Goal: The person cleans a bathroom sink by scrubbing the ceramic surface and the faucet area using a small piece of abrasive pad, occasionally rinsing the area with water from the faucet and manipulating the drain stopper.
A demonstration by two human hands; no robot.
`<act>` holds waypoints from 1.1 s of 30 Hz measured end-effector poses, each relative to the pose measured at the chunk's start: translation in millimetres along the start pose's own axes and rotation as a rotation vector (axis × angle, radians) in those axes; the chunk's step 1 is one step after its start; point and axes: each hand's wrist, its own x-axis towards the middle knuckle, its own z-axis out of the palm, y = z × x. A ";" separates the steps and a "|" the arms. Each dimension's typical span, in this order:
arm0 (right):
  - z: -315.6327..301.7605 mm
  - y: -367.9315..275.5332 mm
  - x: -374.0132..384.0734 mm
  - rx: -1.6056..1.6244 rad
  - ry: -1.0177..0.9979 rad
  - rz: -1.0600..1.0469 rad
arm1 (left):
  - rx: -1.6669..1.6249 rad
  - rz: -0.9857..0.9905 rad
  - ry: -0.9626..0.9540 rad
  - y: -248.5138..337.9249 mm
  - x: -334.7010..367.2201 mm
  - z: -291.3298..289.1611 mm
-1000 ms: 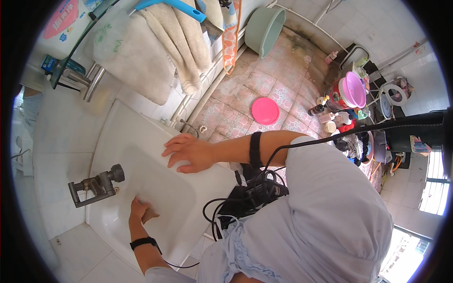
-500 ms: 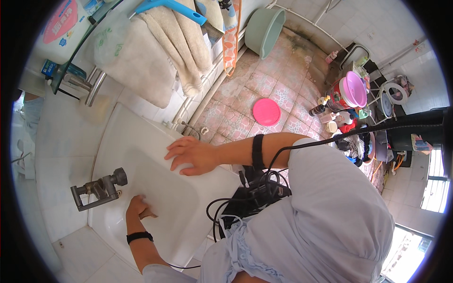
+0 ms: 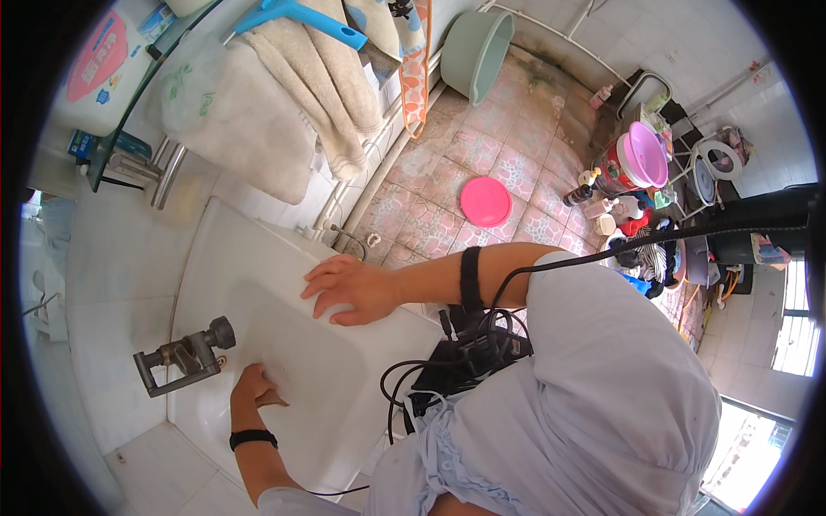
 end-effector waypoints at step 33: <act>-0.8 0.9 -1.5 -0.011 -0.026 0.000 | -0.688 -0.147 -0.004 -32.0 0.7 31.4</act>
